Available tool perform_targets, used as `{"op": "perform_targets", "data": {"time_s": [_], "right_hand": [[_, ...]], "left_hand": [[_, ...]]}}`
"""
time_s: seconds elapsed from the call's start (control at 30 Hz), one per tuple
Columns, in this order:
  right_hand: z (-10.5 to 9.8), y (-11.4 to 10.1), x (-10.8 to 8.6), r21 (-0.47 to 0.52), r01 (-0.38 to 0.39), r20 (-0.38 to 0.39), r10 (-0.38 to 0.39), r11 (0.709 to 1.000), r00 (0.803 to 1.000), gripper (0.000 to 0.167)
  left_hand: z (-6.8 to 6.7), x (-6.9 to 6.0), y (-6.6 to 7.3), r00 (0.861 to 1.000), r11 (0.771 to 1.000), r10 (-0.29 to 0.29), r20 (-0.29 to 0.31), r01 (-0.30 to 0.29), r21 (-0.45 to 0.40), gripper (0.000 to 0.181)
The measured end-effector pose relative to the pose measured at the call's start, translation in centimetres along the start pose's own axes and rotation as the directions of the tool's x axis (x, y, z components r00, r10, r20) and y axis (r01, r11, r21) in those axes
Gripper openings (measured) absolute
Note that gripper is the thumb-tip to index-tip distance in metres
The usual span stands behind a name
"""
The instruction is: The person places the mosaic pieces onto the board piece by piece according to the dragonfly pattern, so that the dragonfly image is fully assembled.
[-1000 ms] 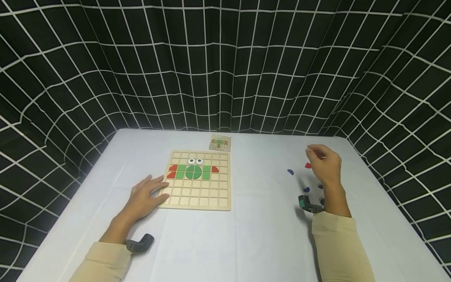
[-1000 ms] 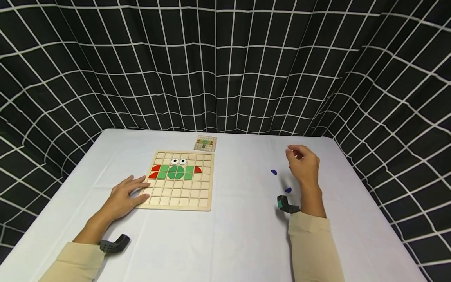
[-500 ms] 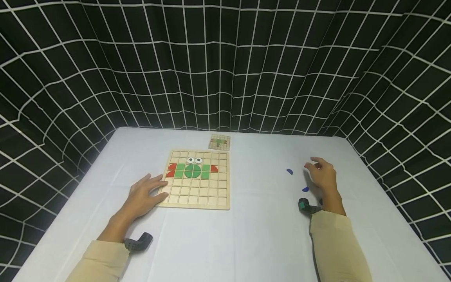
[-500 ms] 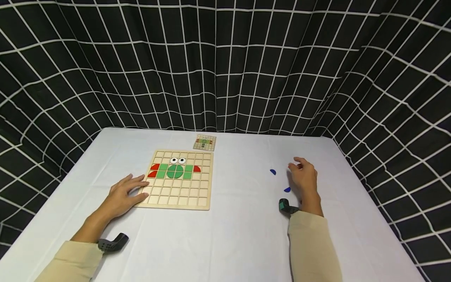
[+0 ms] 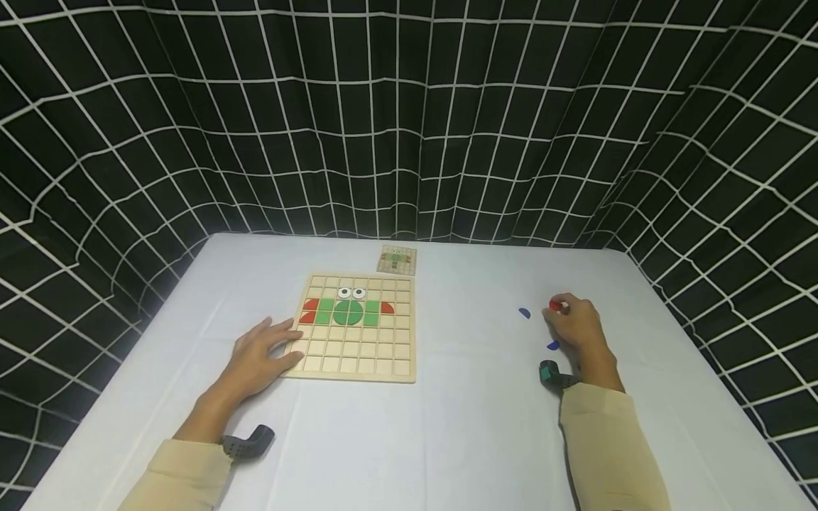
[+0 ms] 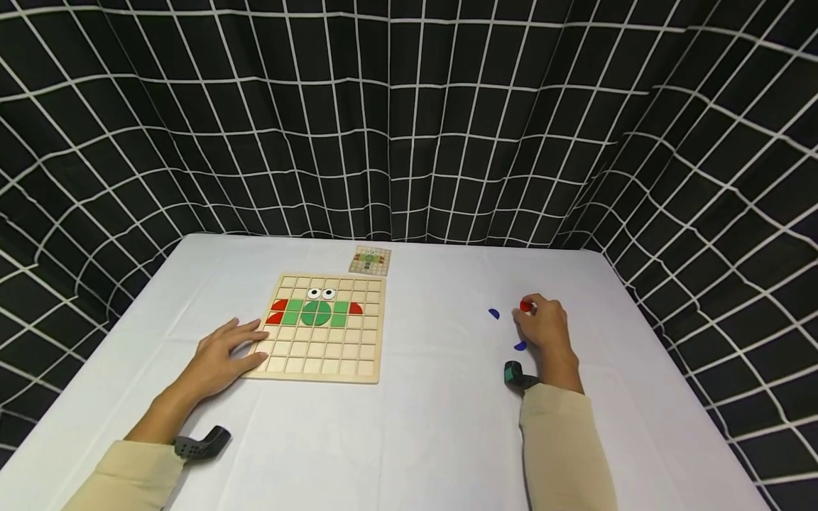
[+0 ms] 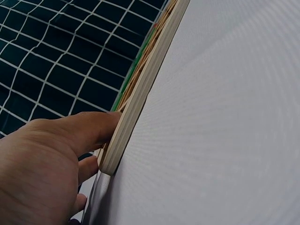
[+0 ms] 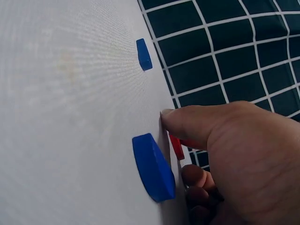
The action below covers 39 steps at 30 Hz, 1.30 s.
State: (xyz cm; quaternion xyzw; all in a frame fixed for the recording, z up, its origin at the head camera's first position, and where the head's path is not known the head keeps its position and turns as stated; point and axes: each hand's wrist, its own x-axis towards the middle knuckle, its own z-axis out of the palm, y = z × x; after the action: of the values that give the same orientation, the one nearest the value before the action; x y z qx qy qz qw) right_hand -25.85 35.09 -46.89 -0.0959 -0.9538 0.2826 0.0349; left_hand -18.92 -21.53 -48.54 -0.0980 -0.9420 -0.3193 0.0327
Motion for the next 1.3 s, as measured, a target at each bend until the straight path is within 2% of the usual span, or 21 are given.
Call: {"op": "perform_targets", "data": {"time_s": [0.2, 0.43, 0.67, 0.83, 1.03, 1.17, 1.3], "right_hand": [[0.4, -0.1, 0.0, 0.019, -0.004, 0.004, 0.004, 1.000, 1.000, 0.028], [0.0, 0.0, -0.2, 0.014, -0.053, 0.023, 0.053, 0.998, 0.998, 0.049], [-0.3, 0.0, -0.6, 0.011, -0.040, 0.023, 0.040, 0.999, 0.999, 0.042], [-0.6, 0.1, -0.8, 0.029, -0.025, -0.014, 0.026, 0.999, 1.000, 0.043], [-2.4, -1.7, -1.5, 0.066, 0.069, -0.100, -0.062, 0.995, 0.993, 0.044], [-3.8, -3.7, -2.0, 0.069, 0.170, -0.158, -0.158, 0.983, 0.975, 0.044], [-4.8, -6.0, -2.8, 0.087, 0.226, -0.197, -0.205, 0.970, 0.959, 0.041]], "left_hand": [[0.0, -0.4, -0.1, 1.000, 1.000, 0.002, -0.008, -0.002, -0.001, 0.042], [0.3, -0.2, -0.1, 1.000, 1.000, -0.007, -0.009, 0.007, 0.002, 0.043], [0.6, -0.1, 0.0, 1.000, 1.000, -0.015, -0.006, 0.015, -0.005, 0.043], [0.8, -0.2, 0.0, 1.000, 1.000, -0.009, -0.001, 0.009, -0.002, 0.043], [0.6, 0.0, 0.2, 1.000, 1.000, 0.008, 0.009, -0.008, 0.001, 0.043], [0.1, 0.1, 0.1, 1.000, 1.000, 0.016, 0.010, -0.016, 0.000, 0.042], [-0.2, 0.1, -0.1, 1.000, 1.000, 0.013, 0.015, -0.013, -0.001, 0.042]]}}
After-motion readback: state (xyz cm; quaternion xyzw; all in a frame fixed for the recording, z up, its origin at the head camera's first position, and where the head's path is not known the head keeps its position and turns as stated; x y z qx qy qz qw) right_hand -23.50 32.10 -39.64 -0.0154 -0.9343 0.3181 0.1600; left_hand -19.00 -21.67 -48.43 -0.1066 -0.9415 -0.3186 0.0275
